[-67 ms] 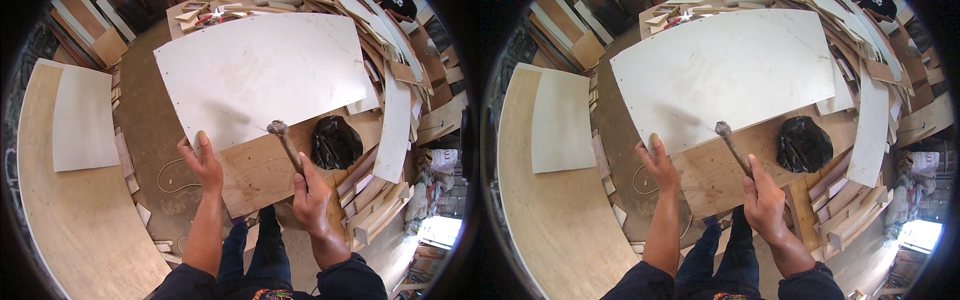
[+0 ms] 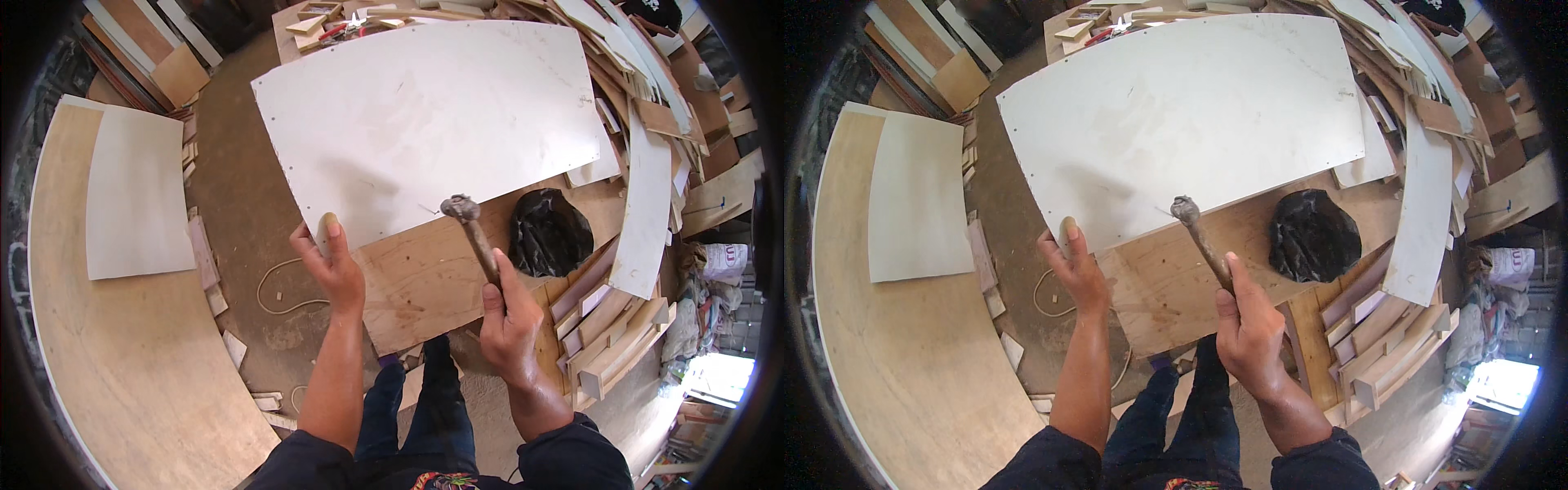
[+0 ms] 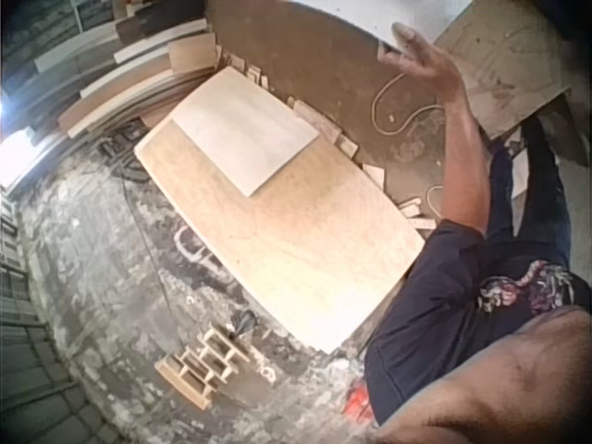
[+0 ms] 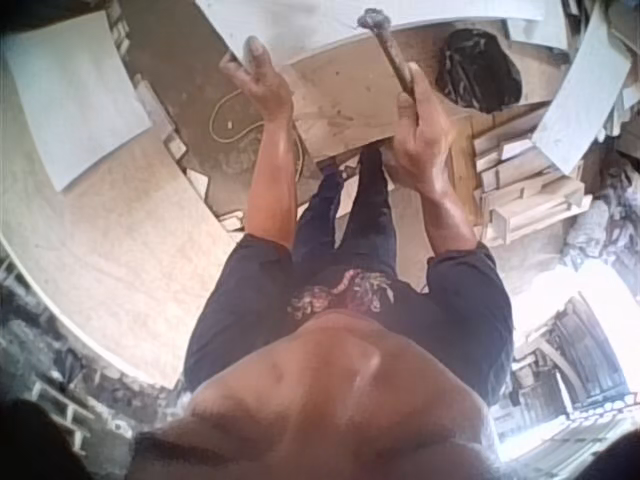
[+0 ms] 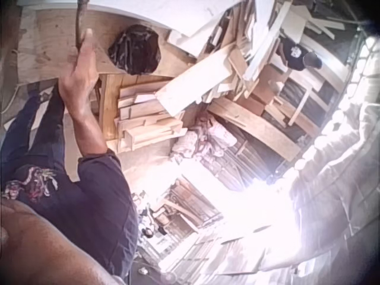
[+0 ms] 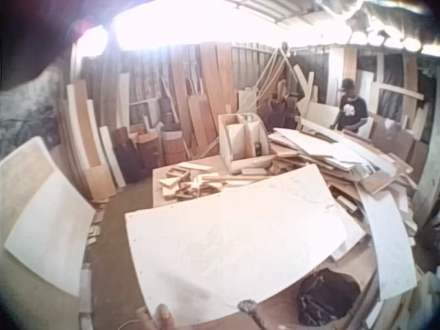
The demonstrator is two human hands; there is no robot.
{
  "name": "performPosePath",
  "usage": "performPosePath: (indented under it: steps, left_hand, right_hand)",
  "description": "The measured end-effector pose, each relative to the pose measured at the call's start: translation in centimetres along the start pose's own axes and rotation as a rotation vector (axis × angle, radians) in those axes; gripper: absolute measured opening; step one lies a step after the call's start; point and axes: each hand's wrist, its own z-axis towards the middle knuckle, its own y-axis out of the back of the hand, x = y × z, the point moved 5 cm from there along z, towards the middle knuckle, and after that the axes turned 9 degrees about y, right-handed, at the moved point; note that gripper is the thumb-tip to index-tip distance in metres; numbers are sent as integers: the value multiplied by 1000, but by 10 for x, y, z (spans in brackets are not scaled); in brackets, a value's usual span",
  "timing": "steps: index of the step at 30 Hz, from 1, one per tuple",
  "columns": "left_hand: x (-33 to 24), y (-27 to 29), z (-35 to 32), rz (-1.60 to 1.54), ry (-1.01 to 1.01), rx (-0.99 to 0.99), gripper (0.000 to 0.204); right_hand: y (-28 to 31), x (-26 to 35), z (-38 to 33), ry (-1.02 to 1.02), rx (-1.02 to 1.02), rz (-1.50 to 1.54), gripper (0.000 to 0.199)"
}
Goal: The person assembles a small wooden structure by aligning plywood panels and hammering small nails into the edges.
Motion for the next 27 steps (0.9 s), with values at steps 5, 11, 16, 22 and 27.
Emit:
performPosePath:
  steps: [5, 11, 16, 22, 27]
  left_hand:
    - [-3, 1, -1, 2, 13, -10, 40]
    - [1, 1, 0, 17, -5, -6, 39]
    - [0, 1, -2, 12, -1, -10, 38]
    - [-6, -2, -2, 28, 35, -55, 38]
    - [-2, -1, -2, 19, 18, -16, 38]
  right_hand:
    - [-7, -4, 0, 32, 50, -53, 46]
    - [-6, -9, -10, 80, -85, 7, 46]
    - [-6, -10, -15, -8, 5, -1, 46]
    - [-15, -12, -8, -6, 58, -22, 48]
    - [-14, -14, -15, 60, -20, -25, 49]
